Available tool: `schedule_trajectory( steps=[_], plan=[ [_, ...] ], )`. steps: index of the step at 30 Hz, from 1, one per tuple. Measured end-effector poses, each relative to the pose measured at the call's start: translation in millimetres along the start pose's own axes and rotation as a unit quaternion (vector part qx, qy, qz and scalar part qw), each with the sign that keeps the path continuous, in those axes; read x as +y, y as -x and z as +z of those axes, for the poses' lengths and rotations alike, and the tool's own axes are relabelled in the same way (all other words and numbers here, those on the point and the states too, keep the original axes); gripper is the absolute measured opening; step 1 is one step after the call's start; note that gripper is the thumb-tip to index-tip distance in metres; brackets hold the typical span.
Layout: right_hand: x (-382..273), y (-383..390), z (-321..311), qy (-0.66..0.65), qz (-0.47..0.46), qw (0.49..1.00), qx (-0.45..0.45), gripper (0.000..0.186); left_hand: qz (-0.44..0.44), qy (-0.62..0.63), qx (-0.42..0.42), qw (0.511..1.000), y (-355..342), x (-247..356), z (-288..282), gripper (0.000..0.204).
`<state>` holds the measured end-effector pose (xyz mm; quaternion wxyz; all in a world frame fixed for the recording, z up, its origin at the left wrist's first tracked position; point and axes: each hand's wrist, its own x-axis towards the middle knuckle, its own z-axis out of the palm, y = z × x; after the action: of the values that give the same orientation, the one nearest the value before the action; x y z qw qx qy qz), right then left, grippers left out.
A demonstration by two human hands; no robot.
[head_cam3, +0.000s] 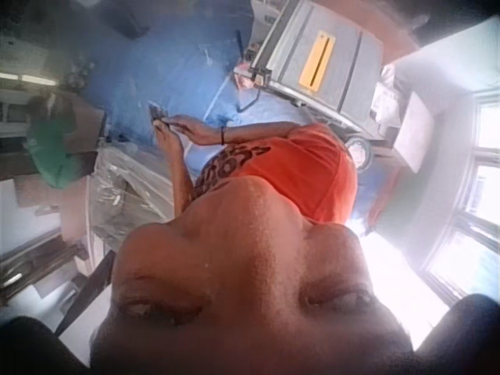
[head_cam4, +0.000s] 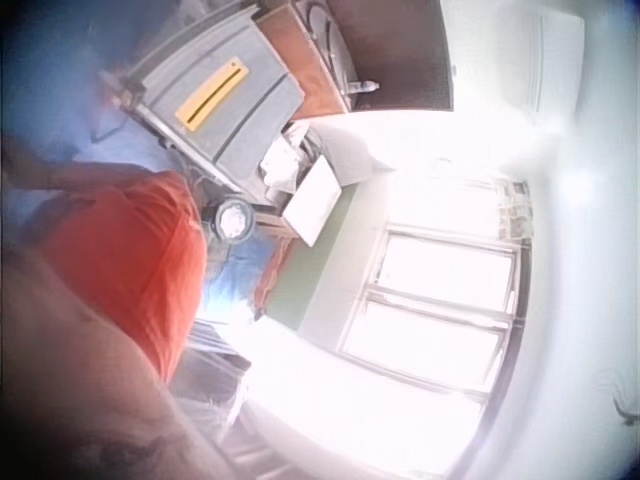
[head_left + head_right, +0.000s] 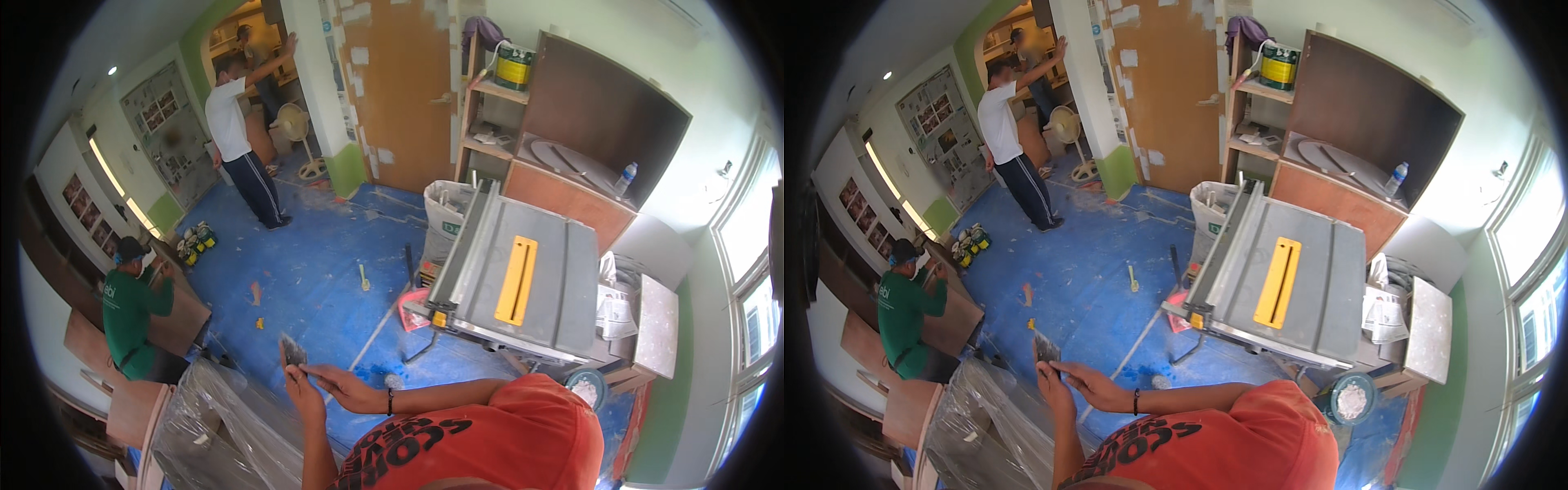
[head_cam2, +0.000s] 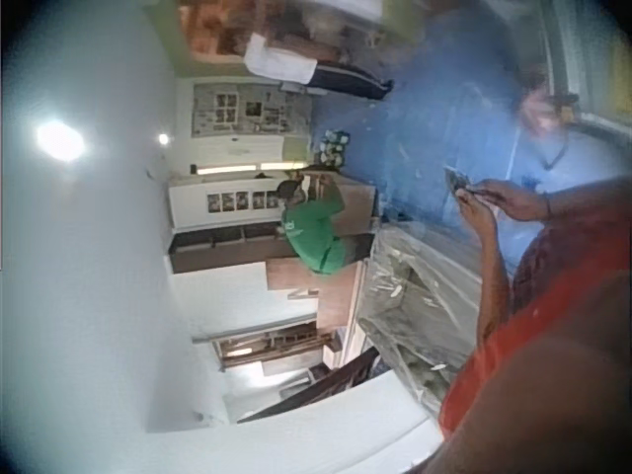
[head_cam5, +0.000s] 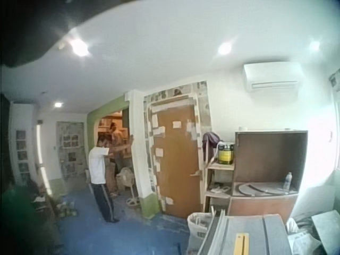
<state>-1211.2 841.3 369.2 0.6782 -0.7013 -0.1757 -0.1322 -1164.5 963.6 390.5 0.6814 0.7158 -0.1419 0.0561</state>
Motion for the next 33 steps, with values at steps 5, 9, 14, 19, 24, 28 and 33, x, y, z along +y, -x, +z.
schedule_trajectory(
  steps=[5, 9, 14, 19, 24, 28, 33],
  plan=[
    [27, -94, -6, 0.076, -0.007, 0.987, 0.139, 0.053, -0.005, -0.119, 0.016, 0.993, -102, -25, 17, 0.061],
    [47, -173, -33, 0.148, -0.019, 0.966, 0.209, 0.051, 0.000, -0.141, -0.026, 0.990, -147, -21, 25, 0.059],
    [55, -231, -86, 0.178, 0.017, 0.938, 0.296, 0.050, -0.011, -0.160, -0.015, 0.987, -200, -26, 9, 0.051],
    [52, -242, -65, 0.219, -0.004, 0.940, 0.260, 0.050, -0.123, 0.240, -0.034, 0.962, -286, -39, -13, 0.067],
    [56, -269, -16, 0.265, -0.045, 0.931, 0.248, 0.057, -0.088, 0.355, -0.098, 0.926, -324, -29, -16, 0.067],
    [68, -294, 12, 0.388, -0.062, 0.890, 0.233, 0.063, -0.096, 0.356, -0.146, 0.918, -340, -40, -37, 0.067],
    [80, -317, 37, 0.389, -0.063, 0.879, 0.269, 0.064, -0.043, 0.226, -0.251, 0.940, -356, -76, -62, 0.063]
  ],
)
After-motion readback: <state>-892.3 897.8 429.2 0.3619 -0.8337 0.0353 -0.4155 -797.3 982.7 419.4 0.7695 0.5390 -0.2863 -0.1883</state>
